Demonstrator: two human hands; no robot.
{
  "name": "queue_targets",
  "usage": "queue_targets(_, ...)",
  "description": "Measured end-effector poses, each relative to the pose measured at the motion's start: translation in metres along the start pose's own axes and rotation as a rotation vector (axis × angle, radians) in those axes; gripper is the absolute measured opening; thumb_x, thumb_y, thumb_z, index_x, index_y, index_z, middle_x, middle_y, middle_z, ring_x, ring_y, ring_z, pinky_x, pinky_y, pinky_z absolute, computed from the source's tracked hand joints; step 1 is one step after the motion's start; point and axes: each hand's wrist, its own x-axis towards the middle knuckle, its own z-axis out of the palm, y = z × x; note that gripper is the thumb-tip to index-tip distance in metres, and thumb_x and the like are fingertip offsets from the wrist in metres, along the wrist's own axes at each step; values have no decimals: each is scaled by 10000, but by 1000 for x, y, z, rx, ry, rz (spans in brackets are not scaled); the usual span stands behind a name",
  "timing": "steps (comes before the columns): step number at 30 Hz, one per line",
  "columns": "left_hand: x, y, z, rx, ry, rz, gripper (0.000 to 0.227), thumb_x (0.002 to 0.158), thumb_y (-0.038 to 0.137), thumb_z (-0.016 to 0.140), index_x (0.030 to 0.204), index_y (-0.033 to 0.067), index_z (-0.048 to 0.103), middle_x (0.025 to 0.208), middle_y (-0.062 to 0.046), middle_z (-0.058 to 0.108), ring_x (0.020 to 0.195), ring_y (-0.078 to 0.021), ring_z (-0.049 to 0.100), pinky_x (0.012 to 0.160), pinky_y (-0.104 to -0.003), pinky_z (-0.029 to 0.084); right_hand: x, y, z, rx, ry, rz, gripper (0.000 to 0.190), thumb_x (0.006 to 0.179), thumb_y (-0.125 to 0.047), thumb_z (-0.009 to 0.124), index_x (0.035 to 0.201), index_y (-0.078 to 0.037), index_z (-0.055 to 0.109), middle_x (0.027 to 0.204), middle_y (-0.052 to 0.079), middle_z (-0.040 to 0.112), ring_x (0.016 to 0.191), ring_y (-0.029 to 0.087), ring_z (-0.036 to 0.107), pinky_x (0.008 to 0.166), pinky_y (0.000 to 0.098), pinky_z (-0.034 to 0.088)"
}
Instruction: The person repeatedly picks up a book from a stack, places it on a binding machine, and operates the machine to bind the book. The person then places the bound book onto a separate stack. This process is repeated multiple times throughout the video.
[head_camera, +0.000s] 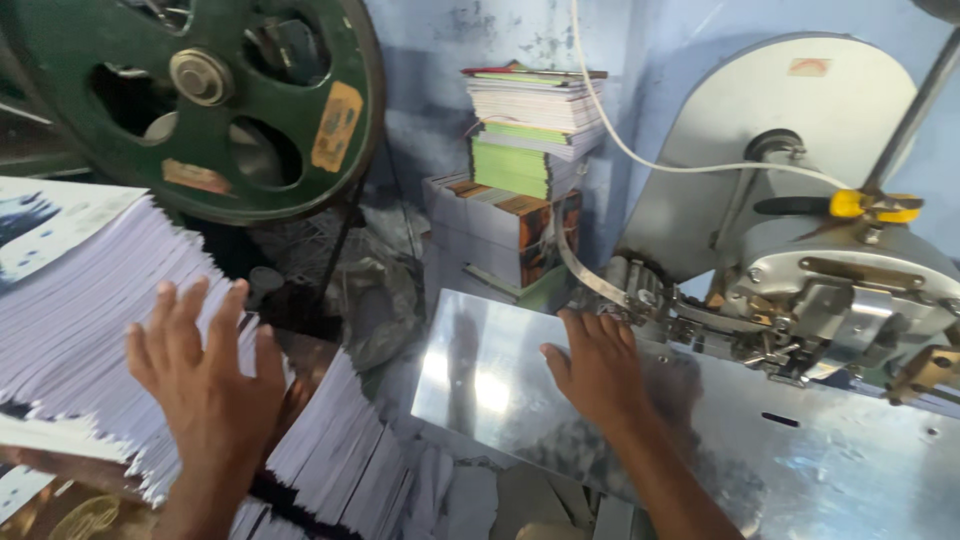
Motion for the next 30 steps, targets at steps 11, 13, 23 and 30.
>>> queue_targets(11, 9, -78, -27, 523, -5, 132, 403, 1022, 281, 711, 1385, 120, 641, 1554, -171, 486, 1595, -311, 256, 1302, -576, 128, -1, 2, 5, -6, 32, -25, 520, 863, -399, 707, 1242, -52, 626, 1116, 119, 671, 1095, 317, 591, 1043, 487, 386)
queue_targets(13, 14, -87, -32, 522, 14, 106, 414, 1049, 271, 703, 1416, 98, 618, 1582, -206, 468, 1590, -324, 278, 1273, -557, 195, -1, 1, 4, -1, 21, -22, 523, 867, -401, 704, 1248, -52, 624, 1121, 117, 671, 1100, 313, 591, 1040, 481, 387)
queue_targets(23, 24, -174, -52, -107, -516, -781, 551, 1181, 306, 395, 1161, -173, 665, 771, -313, 715, 584, -387, 713, 577, -467, 569, -1, 1, 5, -17, -12, -2, 540, 881, -413, 690, 1278, -54, 616, 1146, 115, 670, 1116, 307, 575, 1028, 465, 388)
queue_targets(30, 24, -284, -23, -301, -637, -608, 475, 1089, 294, 520, 1226, -151, 611, 790, -328, 756, 615, -394, 779, 672, -444, 608, -1, 2, 5, -26, 6, -10, 548, 870, -426, 689, 1275, -62, 622, 1133, 112, 672, 1111, 322, 574, 1026, 468, 393)
